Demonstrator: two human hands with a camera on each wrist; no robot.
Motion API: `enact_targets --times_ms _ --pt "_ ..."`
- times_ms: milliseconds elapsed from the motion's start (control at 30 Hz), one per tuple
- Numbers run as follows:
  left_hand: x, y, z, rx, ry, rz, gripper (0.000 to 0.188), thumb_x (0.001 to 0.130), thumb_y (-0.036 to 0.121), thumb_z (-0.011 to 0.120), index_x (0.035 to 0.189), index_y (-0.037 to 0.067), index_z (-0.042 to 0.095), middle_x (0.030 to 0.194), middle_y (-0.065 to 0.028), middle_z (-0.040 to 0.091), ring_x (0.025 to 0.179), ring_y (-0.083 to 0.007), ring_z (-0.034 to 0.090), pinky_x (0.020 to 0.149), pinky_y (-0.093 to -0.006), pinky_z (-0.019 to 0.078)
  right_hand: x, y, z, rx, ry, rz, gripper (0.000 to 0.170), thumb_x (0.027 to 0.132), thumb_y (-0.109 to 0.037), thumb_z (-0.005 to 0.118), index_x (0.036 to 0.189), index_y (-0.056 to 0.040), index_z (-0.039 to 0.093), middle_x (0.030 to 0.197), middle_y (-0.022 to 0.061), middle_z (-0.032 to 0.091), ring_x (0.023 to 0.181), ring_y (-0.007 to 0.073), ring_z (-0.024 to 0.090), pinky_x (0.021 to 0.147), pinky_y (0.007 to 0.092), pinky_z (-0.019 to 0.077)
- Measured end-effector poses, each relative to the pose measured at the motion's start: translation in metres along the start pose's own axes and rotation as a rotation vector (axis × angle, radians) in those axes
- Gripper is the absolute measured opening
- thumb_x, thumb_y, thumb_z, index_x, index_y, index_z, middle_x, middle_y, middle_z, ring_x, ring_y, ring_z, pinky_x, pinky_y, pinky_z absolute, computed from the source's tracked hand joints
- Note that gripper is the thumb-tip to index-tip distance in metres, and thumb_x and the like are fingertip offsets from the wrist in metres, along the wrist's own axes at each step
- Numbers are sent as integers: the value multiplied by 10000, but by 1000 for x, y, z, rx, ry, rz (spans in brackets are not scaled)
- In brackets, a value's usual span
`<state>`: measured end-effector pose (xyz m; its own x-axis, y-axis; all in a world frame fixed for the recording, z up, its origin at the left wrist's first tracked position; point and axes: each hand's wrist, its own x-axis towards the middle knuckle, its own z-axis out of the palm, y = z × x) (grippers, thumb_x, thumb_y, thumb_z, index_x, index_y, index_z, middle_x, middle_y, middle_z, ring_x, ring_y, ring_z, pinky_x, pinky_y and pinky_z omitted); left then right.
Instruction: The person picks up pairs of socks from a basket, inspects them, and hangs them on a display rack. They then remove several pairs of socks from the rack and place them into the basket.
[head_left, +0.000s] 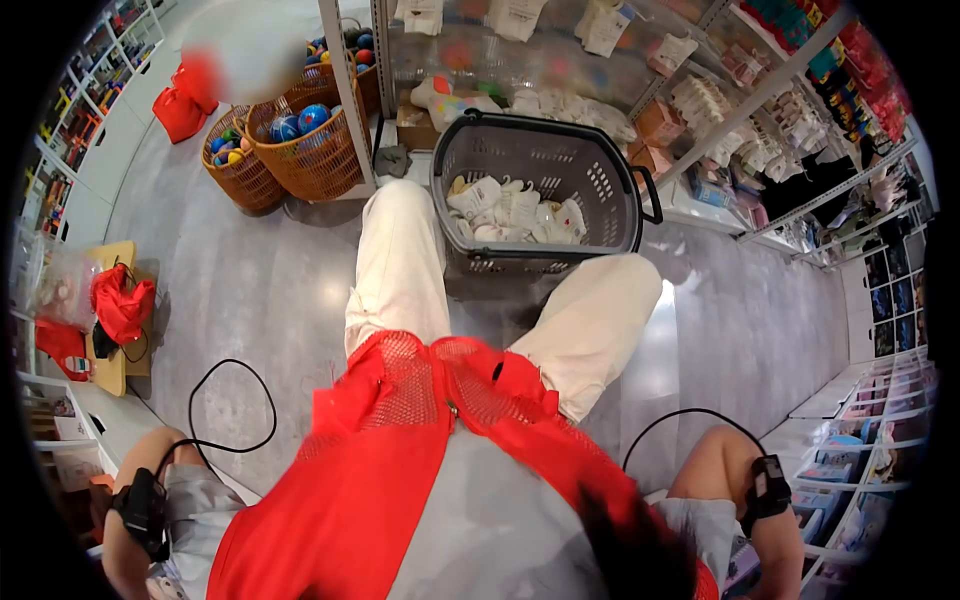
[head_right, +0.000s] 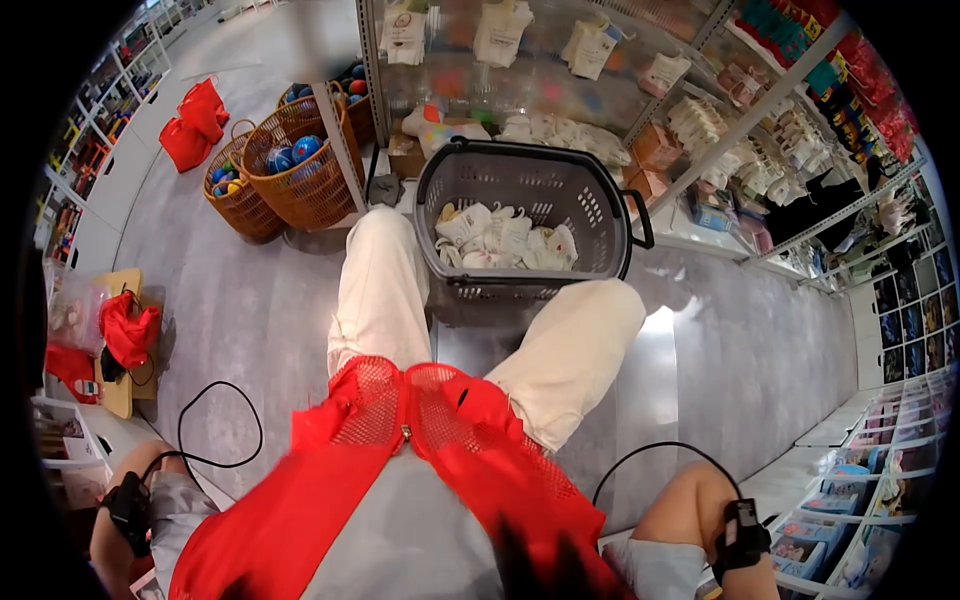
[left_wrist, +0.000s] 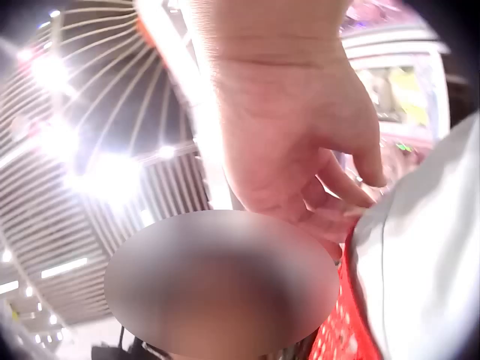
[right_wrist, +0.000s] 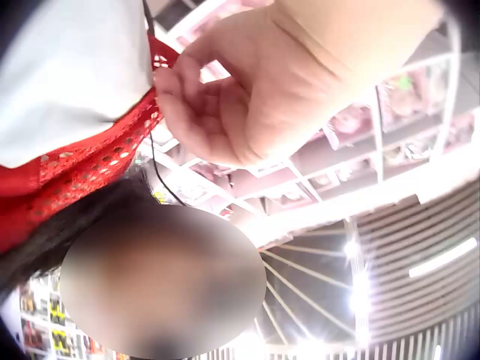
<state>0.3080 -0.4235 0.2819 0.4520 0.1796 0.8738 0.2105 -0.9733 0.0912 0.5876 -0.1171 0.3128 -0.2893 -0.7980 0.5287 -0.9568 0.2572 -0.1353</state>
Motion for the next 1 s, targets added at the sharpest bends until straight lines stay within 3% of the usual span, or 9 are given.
enact_targets --times_ms 167,267,367,433,533,633,800,933,1000 --pt "-1 -31 -36 -292 131 0 109 785 83 508 782 63 615 756 -20 615 618 -147 602 561 -283 471 -69 31 -6 521 -22 -232 171 783 -77 414 806 -6 567 763 133 567 647 221 572 658 325 483" --pt "-30 -84 -112 -448 -139 -559 213 824 201 584 1033 158 588 934 -32 558 810 -229 536 547 -314 511 -101 89 -2 709 164 -327 236 828 -78 377 842 8 596 784 152 602 656 231 589 659 330 497" --pt "-82 -182 -103 59 261 -856 244 865 180 505 1026 -3 501 949 -98 533 852 -182 550 745 -326 462 -141 163 -1 931 420 -389 143 780 -102 498 825 -7 594 733 126 621 609 218 606 564 325 491" --pt "-100 -265 -90 73 342 -1035 301 925 270 407 1025 11 522 948 -59 564 840 -141 557 762 -278 449 -153 216 2 1036 846 -355 182 827 -122 458 721 -66 596 600 51 602 442 146 553 461 265 470" --pt "-135 -382 -55 185 324 -1192 278 910 269 451 1042 55 569 947 -26 592 869 -105 560 788 -244 444 -197 306 -3 1250 1211 -93 118 850 -190 498 818 -86 543 628 -18 475 552 82 454 538 238 392" --pt "-206 -487 -17 45 297 -1537 290 895 307 459 1036 80 572 939 -9 599 838 -96 564 721 -240 446 -283 407 29 916 1685 692 165 830 -240 533 830 -76 550 672 -5 508 564 117 447 558 239 375" --pt "-362 -595 34 123 -99 -1830 259 797 300 534 842 60 623 710 -74 608 700 -173 585 607 -327 453 -420 419 92 531 2348 1404 141 797 -184 520 826 -53 566 646 3 513 571 109 478 526 256 403" --pt "-463 -644 65 353 -1013 -1869 293 798 203 476 973 -14 566 921 -206 590 880 -351 562 743 -420 445 -388 419 59 -44 1960 1434 169 787 -182 524 840 -32 583 681 29 561 564 91 506 501 220 395" --pt "-600 -652 90 580 -723 -1925 367 774 213 485 1065 -5 534 1084 -245 528 1000 -368 518 767 -418 458 -377 430 57 -6 1832 1489 192 784 -187 526 834 -13 590 691 48 585 573 96 527 507 216 400"
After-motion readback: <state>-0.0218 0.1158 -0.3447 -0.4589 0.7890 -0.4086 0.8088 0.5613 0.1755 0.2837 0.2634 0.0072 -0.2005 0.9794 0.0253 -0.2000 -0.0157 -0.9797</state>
